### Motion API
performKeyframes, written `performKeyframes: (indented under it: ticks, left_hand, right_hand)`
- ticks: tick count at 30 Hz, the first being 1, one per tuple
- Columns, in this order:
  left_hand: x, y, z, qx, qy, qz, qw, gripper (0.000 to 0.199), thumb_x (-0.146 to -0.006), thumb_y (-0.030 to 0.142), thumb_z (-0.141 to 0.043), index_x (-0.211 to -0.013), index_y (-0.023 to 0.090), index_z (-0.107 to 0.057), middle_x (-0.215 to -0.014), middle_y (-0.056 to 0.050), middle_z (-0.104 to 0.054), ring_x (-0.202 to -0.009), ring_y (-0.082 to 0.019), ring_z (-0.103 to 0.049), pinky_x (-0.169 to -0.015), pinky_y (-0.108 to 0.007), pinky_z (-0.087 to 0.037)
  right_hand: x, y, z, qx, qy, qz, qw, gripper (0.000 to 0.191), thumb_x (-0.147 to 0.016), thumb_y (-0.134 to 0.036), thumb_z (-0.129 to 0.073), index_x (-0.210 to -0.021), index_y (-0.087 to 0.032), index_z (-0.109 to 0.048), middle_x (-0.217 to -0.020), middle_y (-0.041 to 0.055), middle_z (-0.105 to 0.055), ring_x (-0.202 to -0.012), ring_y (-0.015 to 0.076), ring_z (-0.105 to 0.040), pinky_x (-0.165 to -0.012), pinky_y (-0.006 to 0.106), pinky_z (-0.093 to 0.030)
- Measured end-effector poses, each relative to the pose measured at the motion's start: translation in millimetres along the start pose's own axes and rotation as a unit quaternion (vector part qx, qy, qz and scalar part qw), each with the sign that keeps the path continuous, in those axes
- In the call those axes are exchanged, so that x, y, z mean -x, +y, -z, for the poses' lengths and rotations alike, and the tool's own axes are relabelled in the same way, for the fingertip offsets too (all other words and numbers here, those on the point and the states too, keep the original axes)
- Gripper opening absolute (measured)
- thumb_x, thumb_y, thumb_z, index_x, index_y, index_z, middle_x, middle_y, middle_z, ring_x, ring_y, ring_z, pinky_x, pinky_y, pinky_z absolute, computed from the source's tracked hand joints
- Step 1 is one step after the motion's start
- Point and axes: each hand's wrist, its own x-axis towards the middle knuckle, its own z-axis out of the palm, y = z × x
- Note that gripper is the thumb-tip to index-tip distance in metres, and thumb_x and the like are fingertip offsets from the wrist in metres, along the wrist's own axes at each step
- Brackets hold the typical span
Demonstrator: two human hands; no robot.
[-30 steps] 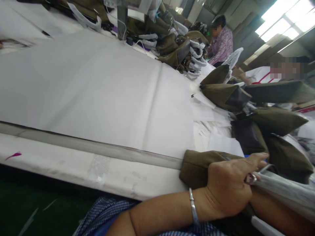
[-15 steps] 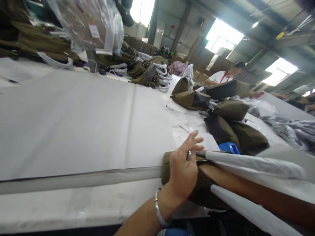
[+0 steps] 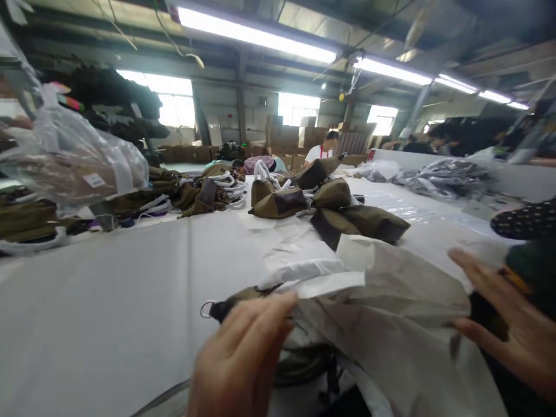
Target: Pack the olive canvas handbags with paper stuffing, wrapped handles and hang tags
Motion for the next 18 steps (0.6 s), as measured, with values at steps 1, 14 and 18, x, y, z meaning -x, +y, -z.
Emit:
performKeyframes:
  ticks: [1, 14, 18]
  left_hand:
    - [-5.5, 11.4, 4.2, 0.053, -0.089, -0.024, 0.994, 0.052, -0.094, 0.012, -0.063, -0.142, 0.03, -0.055, -0.127, -0.002, -0.072, -0.11, -0.014, -0.07, -0.097, -0.017, -0.052]
    - [-86.0, 43.2, -61.1, 0.255, -0.364, -0.003, 0.896, 0.111, -0.064, 0.044, -0.092, -0.158, 0.025, -0.035, -0.155, -0.015, -0.049, -0.141, -0.037, -0.047, -0.116, -0.051, -0.041]
    - [-89.5, 33.7, -79.3, 0.295, -0.315, 0.076, 0.899, 0.038, -0.09, 0.032, -0.068, -0.126, 0.019, -0.068, -0.124, -0.009, -0.073, -0.111, -0.028, -0.068, -0.098, -0.04, -0.055]
  right_hand:
    - [18.6, 13.6, -6.7, -0.06, -0.07, -0.073, 0.993, 0.081, -0.085, -0.074, -0.052, -0.157, -0.043, -0.033, -0.154, 0.0084, -0.051, -0.135, 0.036, -0.054, -0.1, 0.053, -0.053]
    - [-5.7, -116.2, 9.9, -0.676, -0.3, -0.068, 0.67, 0.069, -0.081, -0.065, -0.072, -0.134, -0.021, -0.064, -0.116, 0.0123, -0.073, -0.112, 0.0321, -0.067, -0.091, 0.043, -0.056]
    - [-29.9, -125.9, -12.4, -0.767, -0.247, -0.018, 0.592, 0.074, -0.083, -0.076, -0.06, -0.132, -0.022, -0.064, -0.116, 0.0126, -0.072, -0.112, 0.031, -0.067, -0.088, 0.042, -0.057]
